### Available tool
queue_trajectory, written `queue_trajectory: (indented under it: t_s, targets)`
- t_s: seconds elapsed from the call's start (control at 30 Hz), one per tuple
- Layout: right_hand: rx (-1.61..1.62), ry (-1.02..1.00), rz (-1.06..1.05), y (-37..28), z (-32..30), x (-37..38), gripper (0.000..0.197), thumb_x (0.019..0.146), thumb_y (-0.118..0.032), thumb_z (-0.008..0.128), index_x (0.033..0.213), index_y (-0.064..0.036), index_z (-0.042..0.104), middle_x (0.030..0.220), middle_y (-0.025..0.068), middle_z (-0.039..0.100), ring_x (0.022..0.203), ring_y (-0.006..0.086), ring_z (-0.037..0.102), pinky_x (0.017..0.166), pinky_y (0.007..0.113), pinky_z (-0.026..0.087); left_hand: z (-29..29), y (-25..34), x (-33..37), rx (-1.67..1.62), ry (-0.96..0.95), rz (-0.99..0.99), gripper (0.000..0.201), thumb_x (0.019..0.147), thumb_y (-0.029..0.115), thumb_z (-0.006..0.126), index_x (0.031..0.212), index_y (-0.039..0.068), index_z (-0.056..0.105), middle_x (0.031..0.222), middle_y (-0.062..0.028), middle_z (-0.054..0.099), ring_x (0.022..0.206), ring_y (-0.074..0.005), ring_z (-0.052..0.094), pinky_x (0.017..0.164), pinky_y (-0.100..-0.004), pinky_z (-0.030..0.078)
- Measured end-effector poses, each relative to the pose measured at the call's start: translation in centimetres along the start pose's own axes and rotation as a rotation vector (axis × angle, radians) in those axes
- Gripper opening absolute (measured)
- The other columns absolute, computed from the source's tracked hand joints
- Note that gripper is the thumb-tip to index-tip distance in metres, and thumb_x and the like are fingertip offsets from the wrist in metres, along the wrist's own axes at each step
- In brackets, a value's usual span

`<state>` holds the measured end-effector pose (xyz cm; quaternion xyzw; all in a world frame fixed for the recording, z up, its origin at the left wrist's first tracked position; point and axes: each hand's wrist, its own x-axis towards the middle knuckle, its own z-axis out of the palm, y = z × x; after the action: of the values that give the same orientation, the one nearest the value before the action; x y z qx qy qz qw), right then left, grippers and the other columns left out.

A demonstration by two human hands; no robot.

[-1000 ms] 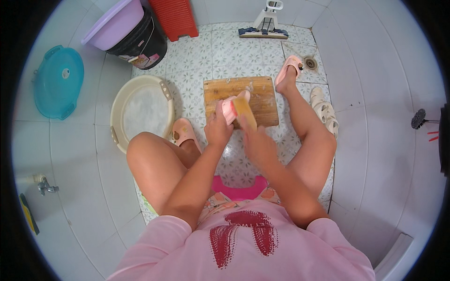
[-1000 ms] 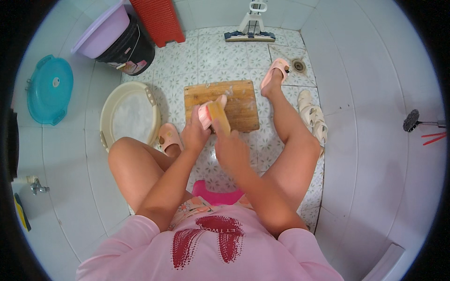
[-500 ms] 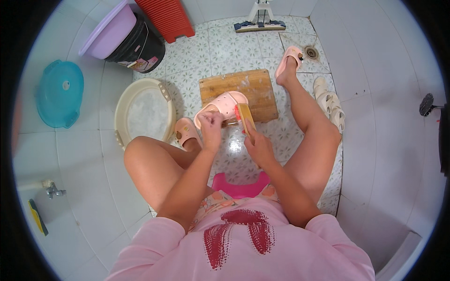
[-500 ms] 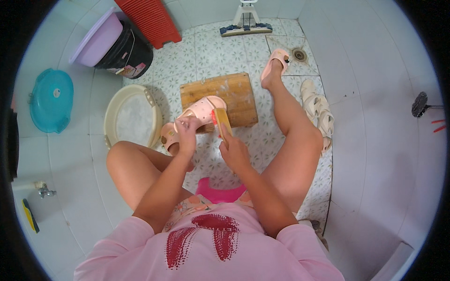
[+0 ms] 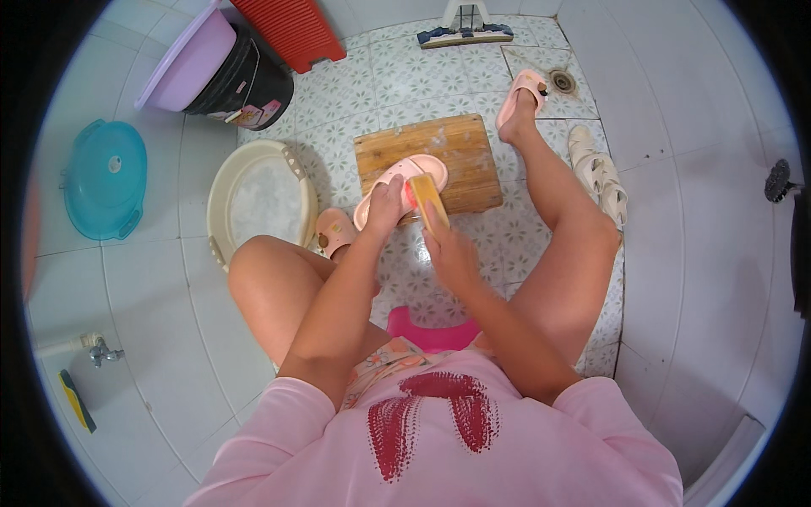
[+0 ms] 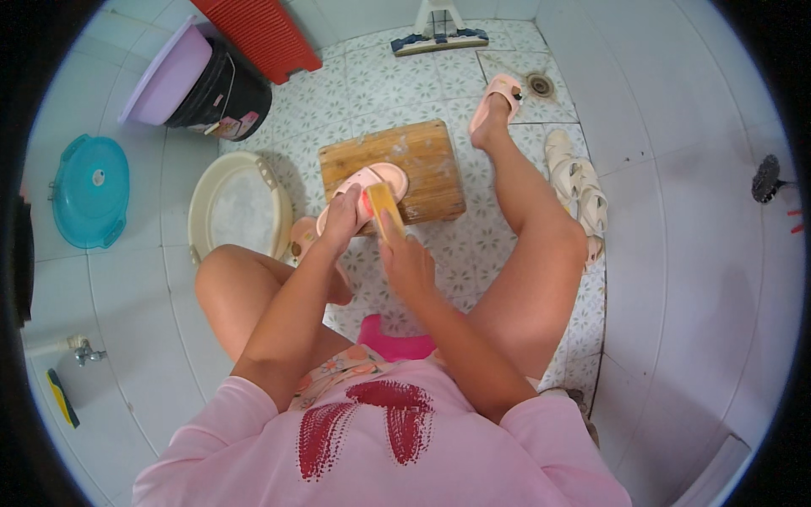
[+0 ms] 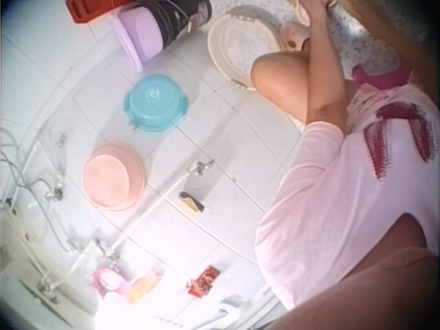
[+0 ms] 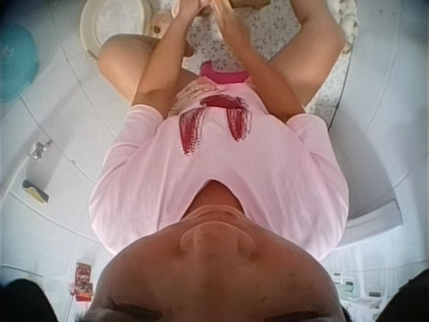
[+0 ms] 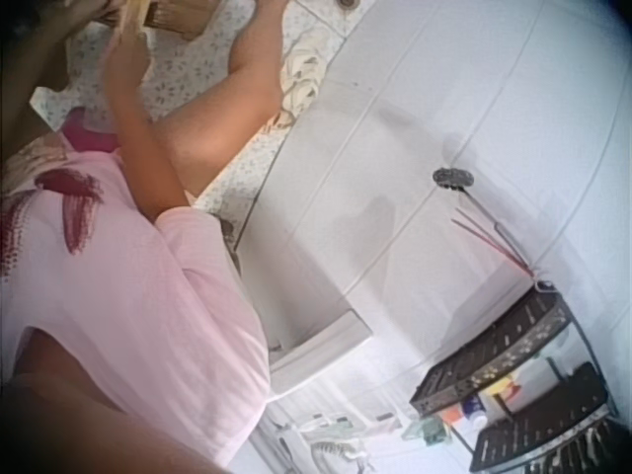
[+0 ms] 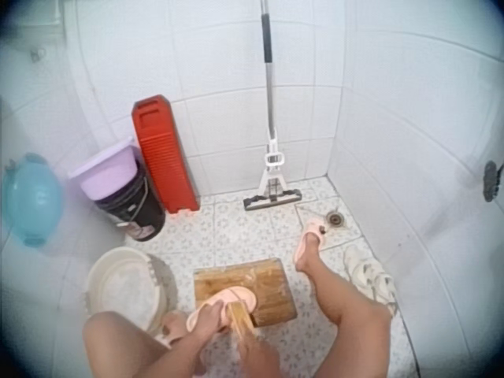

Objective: The person cleans a shoe using a brush and soapy water. They scrub the exterior of the shoe while holding it against a wooden board and then rinse it in a basin of water.

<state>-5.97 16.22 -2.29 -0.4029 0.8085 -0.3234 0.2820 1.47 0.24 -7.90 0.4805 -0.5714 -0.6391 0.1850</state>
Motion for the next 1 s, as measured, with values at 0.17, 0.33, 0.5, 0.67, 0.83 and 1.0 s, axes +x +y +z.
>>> queue_trajectory:
  t_s: [0.17, 0.33, 0.5, 0.67, 0.83, 1.0]
  targets:
    - [-0.021, 0.07, -0.004, 1.0, -1.9, 5.3, 0.053, 0.088, -0.023, 0.055, 0.138, -0.0166, 0.041, 0.083, 0.0271, 0.061, 0.079, 0.0416, 0.061, 0.07, 0.045, 0.048, 2.5, 2.0, -1.7, -0.202, 0.056, -0.144, 0.044, 0.096, 0.034, 0.042, 0.107, -0.005, 0.059, 0.097, -0.0102, 0.063, 0.087, -0.0172, 0.06, 0.078, -0.0305, 0.046]
    - [0.401, 0.105, -0.047, 1.6, -2.1, 3.0, 0.064, 0.082, -0.02, 0.06, 0.14, -0.0088, 0.036, 0.093, 0.0185, 0.066, 0.082, 0.0376, 0.062, 0.074, 0.042, 0.048, 2.9, 1.1, -1.0, -0.959, 0.275, -0.106, 0.034, 0.092, 0.026, 0.054, 0.109, -0.004, 0.055, 0.103, -0.0078, 0.06, 0.094, -0.0171, 0.059, 0.08, -0.0269, 0.049]
    - [0.558, -0.021, 0.146, 2.4, -1.2, 2.1, 0.067, 0.079, -0.017, 0.062, 0.139, -0.0038, 0.034, 0.097, 0.0143, 0.065, 0.08, 0.0257, 0.062, 0.074, 0.035, 0.049, 3.1, 0.3, -2.1, -0.58, 0.281, 0.112, 0.03, 0.085, 0.025, 0.066, 0.094, -0.004, 0.059, 0.088, -0.0094, 0.062, 0.08, -0.0194, 0.062, 0.072, -0.0312, 0.05]
    - [0.496, 0.077, 0.256, 4.7, 1.7, 2.8, 0.05, 0.078, -0.023, 0.064, 0.12, -0.001, 0.047, 0.087, 0.0161, 0.065, 0.079, 0.026, 0.064, 0.069, 0.036, 0.049, 2.1, 0.4, -2.9, 0.654, 0.511, 0.447, 0.031, 0.079, 0.023, 0.069, 0.071, -0.005, 0.06, 0.066, -0.0174, 0.055, 0.063, -0.0205, 0.059, 0.06, -0.0347, 0.045]
    - [0.596, -0.123, 0.353, 4.0, 0.0, 2.4, 0.049, 0.08, -0.035, 0.065, 0.112, -0.0027, 0.046, 0.082, 0.0167, 0.064, 0.065, 0.0253, 0.064, 0.059, 0.036, 0.049, 2.3, 3.1, -2.3, 0.038, 0.375, 0.128, 0.027, 0.083, 0.019, 0.068, 0.079, -0.007, 0.062, 0.076, -0.0138, 0.063, 0.069, -0.0191, 0.061, 0.063, -0.0322, 0.048]
    - [0.571, -0.133, 0.378, 2.4, -1.7, 1.8, 0.044, 0.084, -0.037, 0.06, 0.116, -0.0082, 0.048, 0.082, 0.0169, 0.064, 0.066, 0.0274, 0.064, 0.063, 0.038, 0.049, 2.4, 4.0, -2.0, -0.724, 0.228, -0.016, 0.032, 0.084, 0.015, 0.068, 0.103, -0.006, 0.056, 0.092, -0.0094, 0.063, 0.073, -0.0151, 0.062, 0.062, -0.026, 0.05]
